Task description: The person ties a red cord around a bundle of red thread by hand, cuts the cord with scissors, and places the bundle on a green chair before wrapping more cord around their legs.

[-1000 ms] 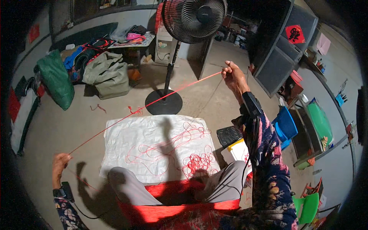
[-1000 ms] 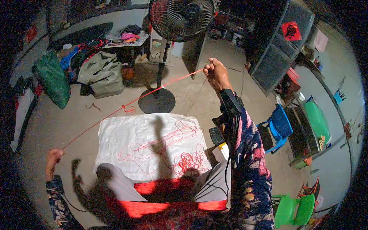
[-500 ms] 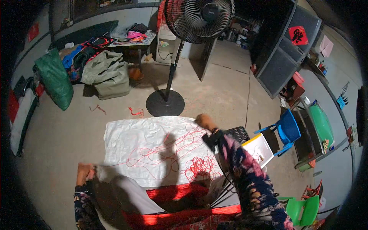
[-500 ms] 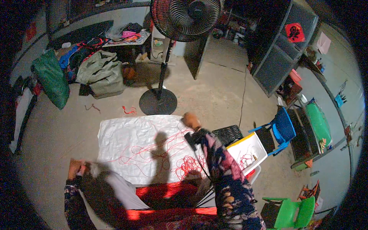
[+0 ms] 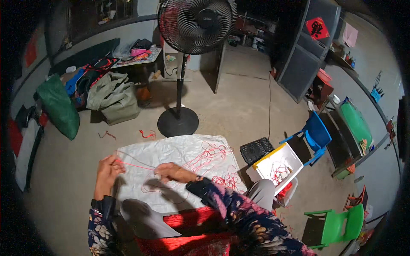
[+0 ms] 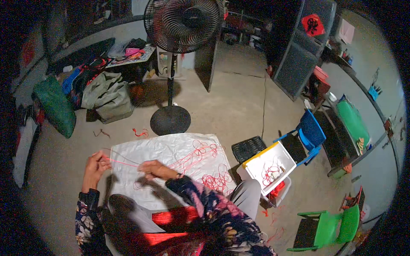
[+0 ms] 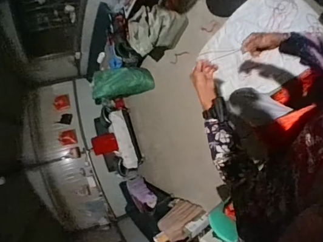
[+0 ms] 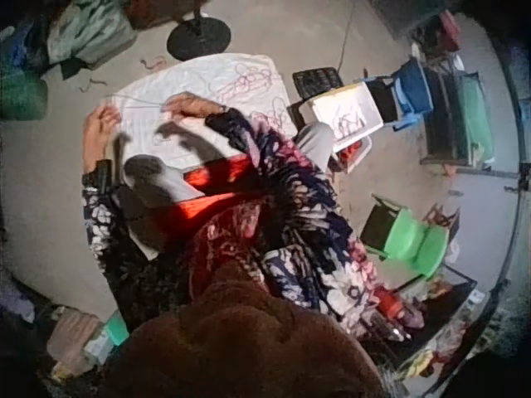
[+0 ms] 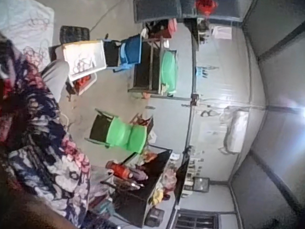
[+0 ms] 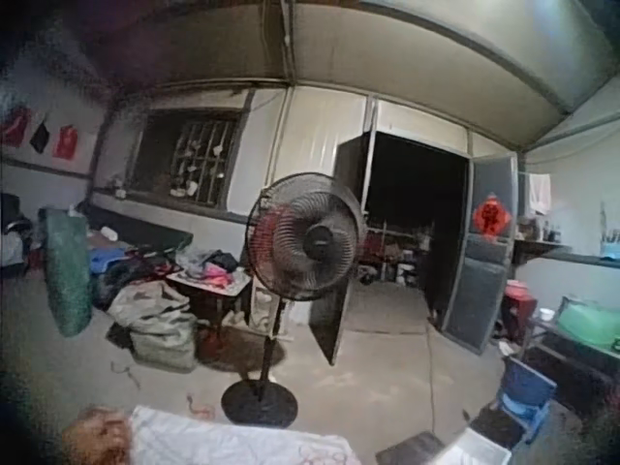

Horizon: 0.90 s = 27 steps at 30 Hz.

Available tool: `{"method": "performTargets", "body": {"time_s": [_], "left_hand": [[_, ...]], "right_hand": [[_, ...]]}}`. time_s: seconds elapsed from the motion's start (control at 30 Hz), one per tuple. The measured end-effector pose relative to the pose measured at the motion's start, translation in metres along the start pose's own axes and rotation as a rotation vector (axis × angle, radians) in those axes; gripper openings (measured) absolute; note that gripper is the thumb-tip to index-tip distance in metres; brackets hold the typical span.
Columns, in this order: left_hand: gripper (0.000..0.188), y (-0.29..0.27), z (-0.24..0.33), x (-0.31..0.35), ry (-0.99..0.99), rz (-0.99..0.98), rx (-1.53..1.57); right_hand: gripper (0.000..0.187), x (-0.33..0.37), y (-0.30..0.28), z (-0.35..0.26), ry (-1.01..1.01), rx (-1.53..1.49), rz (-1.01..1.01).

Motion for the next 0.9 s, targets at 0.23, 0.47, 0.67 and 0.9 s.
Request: {"method": "performTargets", "body": {"time_s": [0.23, 0.47, 0.67, 0.9], "left_hand": [[0.023, -0.137, -0.006, 0.014, 0.118, 0.407, 0.250], [0.020, -0.173, -0.034, 0.020, 0.118, 0.380, 0.412], [0.023, -0.129, -0.065, -0.024, 0.043, 0.340, 0.467], [0.018, 0.052, -0.024, -0.023, -0.010, 0.115, -0.682]], "right_hand": [[0.021, 0.185, -0.192, -0.047, -0.331, 0.865, 0.361], [0.034, 0.466, -0.246, -0.079, 0.360, 0.860, 1.026], [0.021, 0.605, -0.198, -0.075, 0.259, 0.411, 1.283], [0.027, 0.400, -0.029, -0.209, -0.115, 0.087, 0.761]]}}
Point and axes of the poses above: each hand's wrist, its own x-axis away from the middle knuckle, its own y-axis out of the palm, z = x × y, the point moved 6 cm from there along -x, towards the middle knuckle, and after that the axes turned 4 degrees about -x, right-handed, at the moved point
